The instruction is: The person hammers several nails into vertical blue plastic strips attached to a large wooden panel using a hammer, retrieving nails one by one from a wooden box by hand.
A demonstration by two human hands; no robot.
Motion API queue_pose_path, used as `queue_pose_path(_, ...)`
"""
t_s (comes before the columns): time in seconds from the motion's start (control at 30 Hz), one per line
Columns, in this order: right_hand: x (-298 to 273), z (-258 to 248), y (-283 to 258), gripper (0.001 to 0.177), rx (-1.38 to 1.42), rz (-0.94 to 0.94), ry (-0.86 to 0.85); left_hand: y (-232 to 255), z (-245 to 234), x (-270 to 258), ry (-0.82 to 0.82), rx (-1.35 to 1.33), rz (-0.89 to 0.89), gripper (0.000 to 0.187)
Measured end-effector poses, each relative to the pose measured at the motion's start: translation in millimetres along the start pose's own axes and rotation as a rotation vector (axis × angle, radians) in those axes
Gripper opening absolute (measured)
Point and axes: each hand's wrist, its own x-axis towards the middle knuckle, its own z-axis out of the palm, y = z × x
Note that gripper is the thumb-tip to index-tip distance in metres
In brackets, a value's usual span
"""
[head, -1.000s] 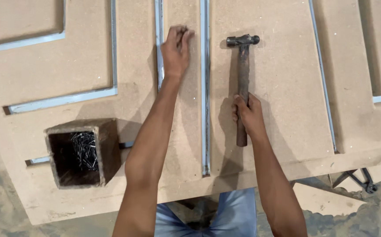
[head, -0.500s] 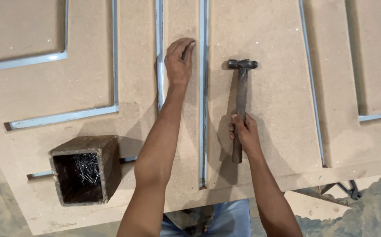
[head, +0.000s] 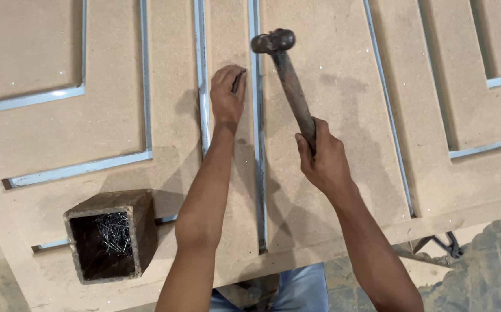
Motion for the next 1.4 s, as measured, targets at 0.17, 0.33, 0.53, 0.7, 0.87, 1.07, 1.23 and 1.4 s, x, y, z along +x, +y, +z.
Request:
queue_pose_path(0.17,28,6,-8,0.021,-0.198,0.047,-0.136,7,-1,1,0.006,0.014,-0.019,0.012)
queue_pose_path(0.33,22,1,-6,0.023,-0.106,0.004,-0.03,6,-1,1,0.03,-0.036,-0.009,0.012)
queue_pose_path(0.53,25,10,-6,0.025,-0.05,0.062,-0.103,-9,5,-1,0.023,0.011,0.054,0.016)
queue_pose_path(0.7,38,3,-17,0.024,-0.143,-0.014,-0.084,-12,18,4,0.025,-0.447,-0.254,0.017)
queue_pose_path(0.87,19,-3,-27,0.026,-0.077,-0.107,0.055,-17,8,-1,0.023,0.022,0.091,0.014)
queue_pose_path(1.07,40,10,-16,0.022,-0.224,0.085,-0.2,-11,14,0,0.04,-0.371,-0.242,0.016)
queue_pose_path(1.23,13,0,-19,0.021,0.009,-0.234,0.186,-8,5,2,0.04,-0.002,0.122,0.011)
queue_pose_path(1.4,29,25,-4,0.017,-0.141,0.129,-0.166,-5,0,3,0.01,0.013,0.031,0.012)
